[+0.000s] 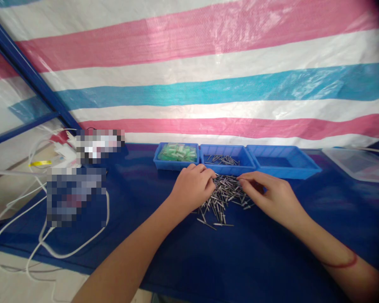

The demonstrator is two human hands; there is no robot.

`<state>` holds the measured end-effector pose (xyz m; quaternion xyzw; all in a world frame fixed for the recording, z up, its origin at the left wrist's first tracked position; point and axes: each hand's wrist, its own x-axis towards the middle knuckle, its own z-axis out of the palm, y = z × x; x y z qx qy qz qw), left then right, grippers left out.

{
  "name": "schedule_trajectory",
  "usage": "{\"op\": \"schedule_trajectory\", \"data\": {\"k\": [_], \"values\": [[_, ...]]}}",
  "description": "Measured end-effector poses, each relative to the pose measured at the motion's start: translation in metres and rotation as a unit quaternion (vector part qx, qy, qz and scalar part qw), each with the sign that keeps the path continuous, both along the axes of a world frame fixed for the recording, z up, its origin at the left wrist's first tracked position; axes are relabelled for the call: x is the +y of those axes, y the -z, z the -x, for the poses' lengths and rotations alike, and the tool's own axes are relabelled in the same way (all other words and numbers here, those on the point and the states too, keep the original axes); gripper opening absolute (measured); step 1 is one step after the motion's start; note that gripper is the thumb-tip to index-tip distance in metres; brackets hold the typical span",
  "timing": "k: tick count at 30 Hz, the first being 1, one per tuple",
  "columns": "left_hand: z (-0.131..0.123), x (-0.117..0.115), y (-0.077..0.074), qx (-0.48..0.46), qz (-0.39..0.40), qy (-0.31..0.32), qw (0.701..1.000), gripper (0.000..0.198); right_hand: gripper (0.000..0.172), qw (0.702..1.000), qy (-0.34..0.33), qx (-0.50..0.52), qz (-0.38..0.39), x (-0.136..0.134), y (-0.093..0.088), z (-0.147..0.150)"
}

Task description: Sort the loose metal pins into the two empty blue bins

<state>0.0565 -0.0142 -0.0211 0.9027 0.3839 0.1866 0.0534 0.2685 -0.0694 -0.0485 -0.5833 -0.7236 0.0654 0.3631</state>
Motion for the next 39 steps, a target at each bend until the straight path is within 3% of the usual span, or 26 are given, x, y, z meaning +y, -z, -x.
{"op": "schedule_trajectory", "data": {"k": [5, 8, 15, 23, 28, 31, 35, 39], "values": [[-0.007, -0.005, 0.001, 0.011, 0.035, 0.098, 0.994, 0.017, 0.019, 1.0, 0.014, 0.002, -0.001, 0.0, -0.003, 0.001], [-0.018, -0.014, 0.008, 0.051, 0.015, 0.137, 0.989, 0.019, 0.02, 1.0, 0.014, -0.001, -0.007, -0.001, -0.002, 0.0], [-0.037, -0.027, 0.023, 0.127, -0.065, 0.096, 0.985, 0.021, 0.018, 1.0, -0.003, -0.005, 0.003, 0.0, 0.003, -0.001], [-0.029, -0.027, 0.013, 0.11, -0.093, 0.055, 0.988, 0.025, 0.023, 0.999, -0.031, -0.003, 0.035, -0.001, 0.001, 0.002], [-0.021, -0.019, 0.008, 0.052, -0.049, 0.041, 0.997, 0.023, 0.028, 0.994, -0.074, 0.015, 0.073, -0.001, 0.0, 0.007], [-0.021, -0.017, 0.009, -0.041, 0.009, 0.035, 0.999, 0.022, 0.03, 0.99, -0.084, 0.062, 0.098, -0.002, 0.0, 0.009], [-0.022, -0.016, 0.013, -0.182, 0.119, 0.023, 0.976, 0.021, 0.032, 0.979, -0.09, 0.137, 0.119, -0.003, 0.0, 0.011], [-0.023, -0.017, 0.013, -0.231, 0.141, 0.022, 0.963, 0.02, 0.03, 0.969, -0.084, 0.19, 0.135, -0.004, -0.001, 0.014]]}}
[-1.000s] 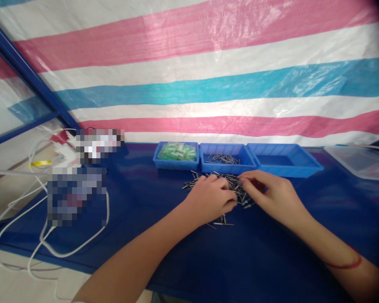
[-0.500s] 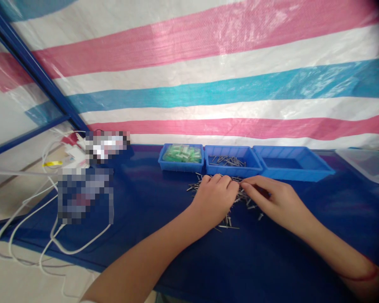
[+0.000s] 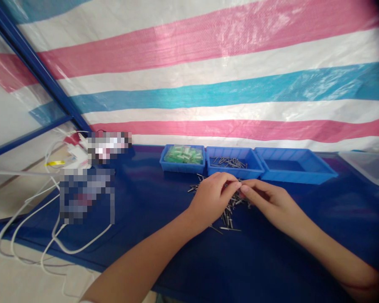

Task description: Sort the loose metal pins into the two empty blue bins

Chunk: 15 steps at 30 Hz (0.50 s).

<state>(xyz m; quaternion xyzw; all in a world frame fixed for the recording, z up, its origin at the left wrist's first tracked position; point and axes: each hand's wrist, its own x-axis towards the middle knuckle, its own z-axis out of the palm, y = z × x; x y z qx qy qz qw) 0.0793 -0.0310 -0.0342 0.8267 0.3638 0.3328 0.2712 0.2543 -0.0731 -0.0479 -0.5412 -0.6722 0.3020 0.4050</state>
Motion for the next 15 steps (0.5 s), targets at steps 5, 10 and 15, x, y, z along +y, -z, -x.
{"op": "schedule_trajectory", "data": {"k": [5, 10, 15], "values": [[-0.0007, 0.0005, -0.0002, -0.022, 0.019, -0.003, 1.0, 0.018, 0.026, 0.998, 0.036, 0.039, -0.013, -0.0012, 0.0024, 0.0016], [-0.0015, 0.0034, 0.0, -0.041, 0.078, 0.011, 0.996, 0.021, 0.022, 0.994, 0.062, 0.055, -0.071, -0.0044, 0.0082, 0.0028], [0.0001, 0.0051, -0.0031, 0.012, 0.059, 0.033, 0.998, 0.029, 0.017, 0.994, 0.066, 0.014, -0.084, -0.0004, 0.0041, 0.0028]]}}
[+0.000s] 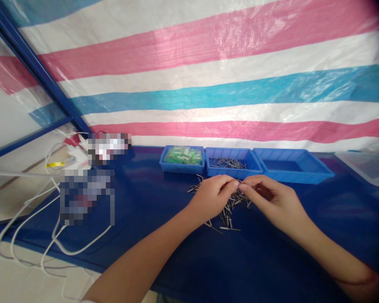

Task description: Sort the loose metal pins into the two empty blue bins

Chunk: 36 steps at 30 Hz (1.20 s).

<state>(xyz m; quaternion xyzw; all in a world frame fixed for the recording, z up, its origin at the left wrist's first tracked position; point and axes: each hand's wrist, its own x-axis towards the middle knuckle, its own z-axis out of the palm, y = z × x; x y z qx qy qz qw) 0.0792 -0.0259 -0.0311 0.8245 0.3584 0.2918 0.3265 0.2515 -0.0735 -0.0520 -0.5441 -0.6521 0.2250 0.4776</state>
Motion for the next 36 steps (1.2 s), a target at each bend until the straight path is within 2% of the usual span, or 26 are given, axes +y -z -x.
{"op": "schedule_trajectory", "data": {"k": [5, 10, 12, 15, 18, 21, 23, 26, 31, 36], "values": [[0.003, -0.002, 0.002, 0.014, -0.058, -0.045, 0.997, 0.031, 0.021, 0.99, 0.081, -0.101, -0.057, 0.027, -0.015, -0.005], [0.004, -0.008, 0.005, 0.099, -0.163, 0.022, 0.981, 0.028, 0.026, 0.949, 0.113, -0.268, -0.12, 0.061, -0.026, -0.007], [0.006, -0.008, 0.004, 0.14, -0.199, 0.022, 0.97, 0.028, 0.029, 0.94, 0.115, -0.295, -0.125, 0.064, -0.028, -0.007], [0.01, -0.005, 0.0, 0.178, -0.215, 0.001, 0.96, 0.027, 0.025, 0.944, 0.136, -0.276, -0.117, 0.052, -0.033, -0.008], [0.014, 0.0, -0.004, 0.188, -0.206, -0.014, 0.96, 0.027, 0.022, 0.956, 0.134, -0.247, -0.087, 0.025, -0.035, -0.016], [0.017, 0.004, -0.007, 0.192, -0.196, -0.021, 0.961, 0.026, 0.023, 0.965, 0.035, -0.261, -0.007, -0.007, -0.027, -0.031], [0.019, 0.006, -0.009, 0.193, -0.194, -0.02, 0.962, 0.026, 0.026, 0.954, -0.031, -0.293, 0.055, -0.027, -0.016, -0.042], [0.021, 0.008, -0.013, 0.193, -0.191, -0.022, 0.962, 0.026, 0.031, 0.938, -0.047, -0.335, 0.082, -0.048, 0.003, -0.049], [0.025, 0.015, -0.017, 0.189, -0.187, -0.023, 0.964, 0.026, 0.031, 0.928, -0.039, -0.365, 0.065, -0.055, 0.017, -0.04], [0.035, 0.021, -0.013, 0.196, -0.175, 0.01, 0.965, 0.024, 0.03, 0.93, -0.031, -0.364, 0.05, -0.038, 0.004, -0.035]]}}
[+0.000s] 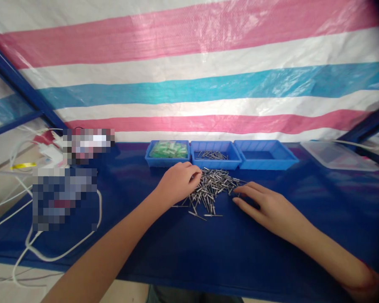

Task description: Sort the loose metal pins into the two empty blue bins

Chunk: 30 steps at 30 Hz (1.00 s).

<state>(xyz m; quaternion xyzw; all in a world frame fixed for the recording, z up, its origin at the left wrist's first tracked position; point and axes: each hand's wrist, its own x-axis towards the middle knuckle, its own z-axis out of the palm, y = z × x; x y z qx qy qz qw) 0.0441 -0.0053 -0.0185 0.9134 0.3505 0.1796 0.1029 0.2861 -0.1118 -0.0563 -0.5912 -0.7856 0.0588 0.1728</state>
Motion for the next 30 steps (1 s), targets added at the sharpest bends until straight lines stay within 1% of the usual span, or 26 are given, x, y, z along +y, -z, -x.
{"op": "schedule_trajectory", "data": {"k": [3, 5, 7, 9, 13, 17, 21, 26, 30], "values": [[0.003, 0.0, 0.004, -0.03, 0.004, -0.005, 1.0, 0.023, 0.025, 1.0, 0.002, -0.001, -0.007, 0.019, -0.014, 0.004], [0.003, -0.001, 0.006, -0.06, 0.005, -0.016, 0.998, 0.022, 0.02, 1.0, -0.024, -0.006, 0.003, 0.033, -0.022, 0.01], [0.002, -0.003, 0.009, -0.086, 0.005, -0.024, 0.996, 0.021, 0.017, 0.999, -0.042, -0.025, 0.021, 0.044, -0.027, 0.019], [0.002, -0.006, 0.011, -0.1, 0.004, -0.024, 0.995, 0.02, 0.016, 0.997, -0.038, -0.055, 0.038, 0.051, -0.029, 0.027], [0.005, -0.01, 0.015, -0.099, 0.002, -0.02, 0.995, 0.02, 0.02, 0.995, -0.019, -0.084, 0.044, 0.053, -0.022, 0.031], [0.007, -0.012, 0.017, -0.086, 0.005, -0.015, 0.996, 0.02, 0.019, 0.997, -0.032, -0.067, 0.033, 0.052, -0.014, 0.025], [0.005, -0.014, 0.017, -0.08, 0.007, -0.003, 0.997, 0.021, 0.018, 0.997, -0.046, -0.06, 0.007, 0.051, -0.012, 0.023], [0.004, -0.015, 0.019, -0.076, 0.0, 0.008, 0.997, 0.021, 0.018, 0.997, -0.027, -0.063, -0.018, 0.047, -0.009, 0.028], [0.004, -0.016, 0.021, -0.081, -0.004, 0.015, 0.997, 0.022, 0.02, 0.995, -0.005, -0.094, -0.028, 0.044, -0.007, 0.031]]}}
